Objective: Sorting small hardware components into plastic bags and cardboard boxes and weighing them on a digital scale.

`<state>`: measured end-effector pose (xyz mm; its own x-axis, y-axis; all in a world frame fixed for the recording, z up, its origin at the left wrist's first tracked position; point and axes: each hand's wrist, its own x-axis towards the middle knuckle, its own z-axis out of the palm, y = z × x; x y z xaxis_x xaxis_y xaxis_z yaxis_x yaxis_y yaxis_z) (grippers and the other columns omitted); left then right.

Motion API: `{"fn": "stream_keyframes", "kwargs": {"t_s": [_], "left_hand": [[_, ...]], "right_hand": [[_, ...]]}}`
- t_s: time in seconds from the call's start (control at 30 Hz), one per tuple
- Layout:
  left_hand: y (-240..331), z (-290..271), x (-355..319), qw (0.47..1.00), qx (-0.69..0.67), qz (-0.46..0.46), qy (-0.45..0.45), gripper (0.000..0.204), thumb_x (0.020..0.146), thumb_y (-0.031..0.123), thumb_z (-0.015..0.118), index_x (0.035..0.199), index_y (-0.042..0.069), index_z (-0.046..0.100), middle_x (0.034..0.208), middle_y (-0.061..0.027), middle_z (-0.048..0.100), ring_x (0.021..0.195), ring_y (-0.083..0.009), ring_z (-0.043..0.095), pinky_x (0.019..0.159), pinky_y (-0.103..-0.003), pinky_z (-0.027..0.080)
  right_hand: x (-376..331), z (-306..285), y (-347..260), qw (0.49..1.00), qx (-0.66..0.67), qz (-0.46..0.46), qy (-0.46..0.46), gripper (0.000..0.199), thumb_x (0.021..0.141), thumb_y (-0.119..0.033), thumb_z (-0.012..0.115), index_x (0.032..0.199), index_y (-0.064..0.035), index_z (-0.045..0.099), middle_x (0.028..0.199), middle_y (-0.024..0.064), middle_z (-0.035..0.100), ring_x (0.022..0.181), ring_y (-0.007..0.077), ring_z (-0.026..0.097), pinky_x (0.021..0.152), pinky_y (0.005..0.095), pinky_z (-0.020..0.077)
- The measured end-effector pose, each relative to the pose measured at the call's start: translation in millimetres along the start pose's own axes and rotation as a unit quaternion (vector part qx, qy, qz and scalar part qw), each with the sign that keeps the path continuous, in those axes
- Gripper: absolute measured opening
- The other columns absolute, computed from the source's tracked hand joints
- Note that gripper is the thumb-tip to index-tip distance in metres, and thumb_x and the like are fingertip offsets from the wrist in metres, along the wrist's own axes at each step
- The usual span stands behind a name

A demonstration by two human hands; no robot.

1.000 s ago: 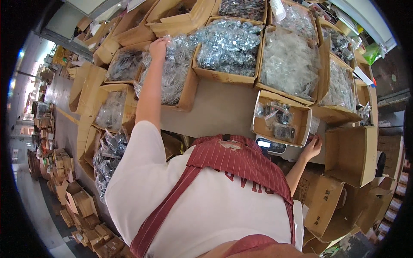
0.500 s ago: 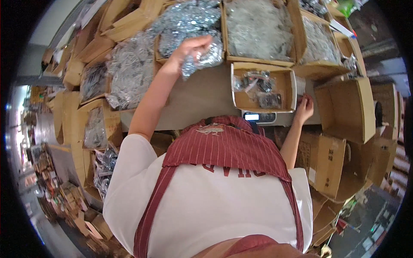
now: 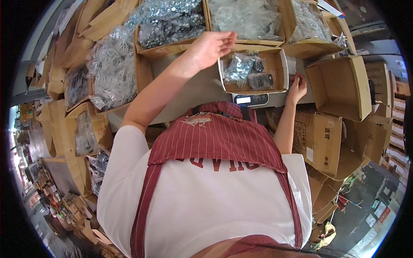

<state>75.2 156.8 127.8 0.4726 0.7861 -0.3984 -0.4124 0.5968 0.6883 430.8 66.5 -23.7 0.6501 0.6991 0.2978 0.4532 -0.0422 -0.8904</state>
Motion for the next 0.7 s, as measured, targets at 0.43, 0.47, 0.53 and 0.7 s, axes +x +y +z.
{"fn": "stream_keyframes", "kwargs": {"t_s": [0.43,0.47,0.53,0.7], "left_hand": [[178,-267,-184,0.881,-0.028,0.361,0.304,0.021,0.089,0.014,0.062,0.107,0.003,0.062,0.096,-0.0043,0.066,0.090,-0.0152,0.061,0.085,-0.032,0.049],[186,-288,-215,0.847,-0.014,0.410,0.338,0.021,0.089,0.014,0.063,0.107,0.003,0.062,0.093,-0.0045,0.067,0.086,-0.0153,0.062,0.084,-0.033,0.049],[203,-329,-240,0.789,0.028,0.433,0.436,0.026,0.087,0.014,0.064,0.109,0.001,0.061,0.087,-0.0046,0.067,0.081,-0.0174,0.063,0.081,-0.033,0.050],[202,-430,-274,0.357,0.559,0.106,0.741,0.031,0.084,0.024,0.067,0.113,0.013,0.066,0.106,-0.0130,0.066,0.109,-0.0274,0.057,0.096,-0.052,0.041]], "right_hand": [[4,-25,17,0.999,-0.039,0.029,0.022,0.029,0.093,-0.021,0.058,0.104,0.0041,0.067,0.102,0.0142,0.069,0.089,0.0248,0.064,0.079,0.0402,0.0510],[13,-17,26,0.996,-0.085,-0.038,-0.015,0.034,0.094,-0.029,0.058,0.102,0.0025,0.069,0.102,0.0153,0.069,0.091,0.0271,0.064,0.081,0.0402,0.0506],[13,-14,35,0.995,-0.058,-0.078,-0.004,0.039,0.094,-0.036,0.058,0.105,0.0000,0.070,0.104,0.0144,0.069,0.091,0.0292,0.064,0.082,0.0406,0.0507],[6,-10,48,0.996,-0.048,-0.067,0.046,0.035,0.095,-0.035,0.055,0.100,-0.0038,0.070,0.099,0.0110,0.069,0.086,0.0265,0.065,0.074,0.0391,0.0501]]}}
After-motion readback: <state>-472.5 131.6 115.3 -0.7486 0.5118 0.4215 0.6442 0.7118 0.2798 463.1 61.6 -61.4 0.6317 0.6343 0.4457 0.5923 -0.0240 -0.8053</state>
